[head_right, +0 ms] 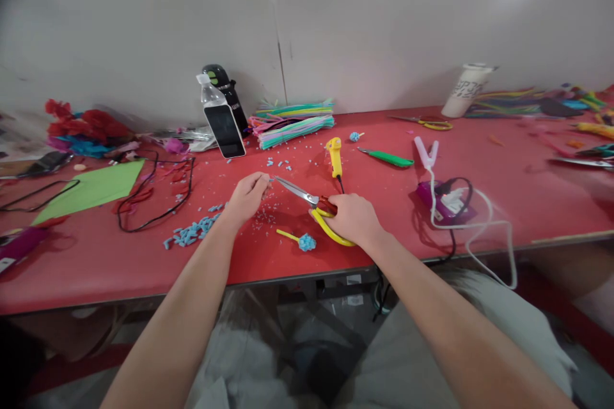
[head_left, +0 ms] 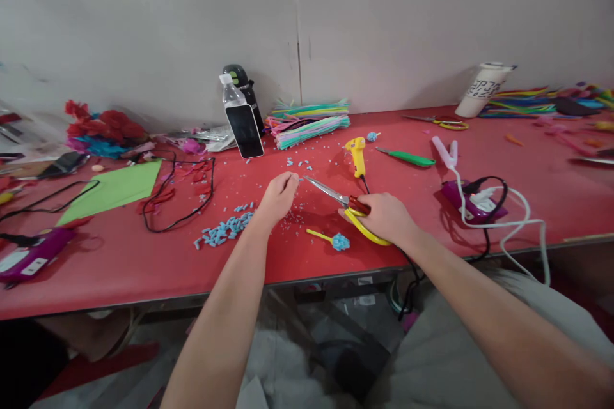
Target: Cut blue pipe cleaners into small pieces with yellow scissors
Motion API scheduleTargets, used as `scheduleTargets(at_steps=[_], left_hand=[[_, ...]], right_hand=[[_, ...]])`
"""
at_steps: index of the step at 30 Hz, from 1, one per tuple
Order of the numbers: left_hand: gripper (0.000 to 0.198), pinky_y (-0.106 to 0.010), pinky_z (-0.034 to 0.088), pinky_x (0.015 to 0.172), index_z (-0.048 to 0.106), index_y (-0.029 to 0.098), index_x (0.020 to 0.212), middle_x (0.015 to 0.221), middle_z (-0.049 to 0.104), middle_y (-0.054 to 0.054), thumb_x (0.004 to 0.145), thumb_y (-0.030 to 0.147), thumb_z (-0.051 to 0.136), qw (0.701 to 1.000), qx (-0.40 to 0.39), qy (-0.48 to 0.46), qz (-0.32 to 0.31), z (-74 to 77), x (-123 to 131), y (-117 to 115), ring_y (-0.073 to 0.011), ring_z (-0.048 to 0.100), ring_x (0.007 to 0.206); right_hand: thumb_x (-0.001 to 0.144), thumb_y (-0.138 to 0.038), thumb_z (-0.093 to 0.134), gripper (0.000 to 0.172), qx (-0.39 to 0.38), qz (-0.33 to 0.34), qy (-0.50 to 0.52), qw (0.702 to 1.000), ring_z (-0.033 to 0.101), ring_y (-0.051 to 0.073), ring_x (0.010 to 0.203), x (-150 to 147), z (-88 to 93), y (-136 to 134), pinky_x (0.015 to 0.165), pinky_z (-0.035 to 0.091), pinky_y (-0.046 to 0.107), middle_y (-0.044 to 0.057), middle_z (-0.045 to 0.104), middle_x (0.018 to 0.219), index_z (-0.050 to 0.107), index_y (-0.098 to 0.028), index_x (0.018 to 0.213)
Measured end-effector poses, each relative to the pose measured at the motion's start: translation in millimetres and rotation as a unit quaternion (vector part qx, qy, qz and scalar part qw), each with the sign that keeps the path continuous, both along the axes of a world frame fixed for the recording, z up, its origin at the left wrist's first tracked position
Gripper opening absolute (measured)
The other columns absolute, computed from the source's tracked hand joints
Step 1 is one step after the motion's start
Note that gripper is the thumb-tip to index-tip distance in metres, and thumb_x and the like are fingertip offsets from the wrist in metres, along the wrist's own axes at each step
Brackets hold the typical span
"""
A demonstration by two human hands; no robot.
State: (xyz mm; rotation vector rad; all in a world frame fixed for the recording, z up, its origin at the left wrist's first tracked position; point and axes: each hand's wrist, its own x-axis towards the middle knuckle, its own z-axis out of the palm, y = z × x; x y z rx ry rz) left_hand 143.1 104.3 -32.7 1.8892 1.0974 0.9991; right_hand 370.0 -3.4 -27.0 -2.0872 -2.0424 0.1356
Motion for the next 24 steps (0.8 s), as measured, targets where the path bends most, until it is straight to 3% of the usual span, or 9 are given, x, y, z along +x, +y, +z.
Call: scheduleTargets(at_steps=[13,24], left_hand=[[0.038,-0.024,0.031,0.053,0.047,0.018,0.066,0.058,0.044,0.002,0.089,0.047,0.041,1.0,0.01,0.008,-0.006,6.4,1.4,-6.0,-0.0103,0.04,0.053],[0.039,-0.025,0.03,0.053,0.043,0.019,0.064,0.058,0.042,0.002,0.09,0.047,0.038,1.0,0.009,0.002,-0.01,4.4,3.2,-6.9,-0.0106,0.039,0.054]], right_hand=[[0.08,-0.061,0.046,0.043,-0.001,0.01,-0.023,1.0,0.062,0.019,0.068,2.2,-4.7,1.7,0.053,0.028,0.026,0.007,0.068,0.075,0.065,-0.022,0.075],[0.08,-0.066,0.042,0.05,-0.007,-0.006,-0.025,1.0,0.063,0.021,0.07,0.9,-2.5,3.5,0.053,0.029,0.027,0.008,0.069,0.076,0.067,-0.023,0.078]])
